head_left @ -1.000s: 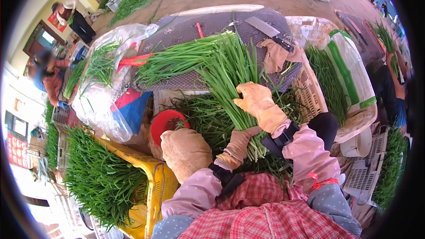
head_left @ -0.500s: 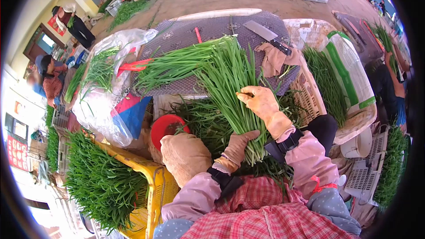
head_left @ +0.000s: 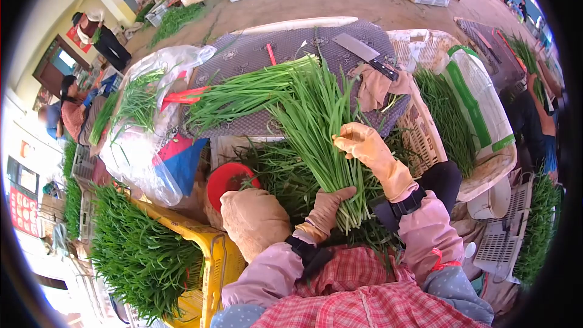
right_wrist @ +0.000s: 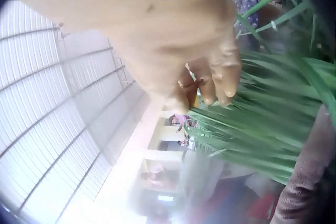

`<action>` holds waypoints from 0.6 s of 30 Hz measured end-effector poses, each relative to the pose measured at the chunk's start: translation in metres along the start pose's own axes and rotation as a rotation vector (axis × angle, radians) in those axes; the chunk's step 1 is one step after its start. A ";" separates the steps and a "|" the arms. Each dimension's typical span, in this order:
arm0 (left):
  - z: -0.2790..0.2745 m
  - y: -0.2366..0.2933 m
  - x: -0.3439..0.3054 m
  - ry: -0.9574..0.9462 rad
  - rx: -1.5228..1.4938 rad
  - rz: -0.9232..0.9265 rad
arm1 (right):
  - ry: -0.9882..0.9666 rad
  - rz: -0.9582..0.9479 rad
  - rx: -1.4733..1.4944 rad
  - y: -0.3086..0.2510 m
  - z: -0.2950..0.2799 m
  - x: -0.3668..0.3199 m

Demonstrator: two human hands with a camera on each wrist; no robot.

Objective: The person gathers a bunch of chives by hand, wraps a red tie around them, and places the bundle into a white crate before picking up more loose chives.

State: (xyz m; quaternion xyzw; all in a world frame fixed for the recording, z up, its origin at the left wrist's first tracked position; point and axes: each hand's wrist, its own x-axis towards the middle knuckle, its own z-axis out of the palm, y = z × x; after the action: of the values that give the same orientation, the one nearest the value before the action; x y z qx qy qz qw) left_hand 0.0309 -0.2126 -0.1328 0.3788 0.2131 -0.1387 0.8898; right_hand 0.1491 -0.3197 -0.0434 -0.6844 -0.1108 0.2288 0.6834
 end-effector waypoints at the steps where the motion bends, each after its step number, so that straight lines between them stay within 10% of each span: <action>1: 0.000 -0.001 -0.001 -0.001 0.002 0.014 | 0.034 -0.030 0.041 0.002 0.001 -0.001; 8: 0.004 -0.003 -0.001 -0.008 -0.009 0.055 | -0.232 -0.135 0.237 -0.025 -0.007 -0.026; 18: 0.008 -0.005 -0.005 0.039 0.067 0.041 | -0.025 -0.050 -0.019 -0.015 0.003 0.001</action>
State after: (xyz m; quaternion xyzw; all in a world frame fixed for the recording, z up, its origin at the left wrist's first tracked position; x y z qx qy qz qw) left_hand 0.0272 -0.2213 -0.1281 0.4155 0.2177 -0.1201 0.8750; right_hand 0.1505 -0.3160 -0.0284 -0.6847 -0.1387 0.2191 0.6811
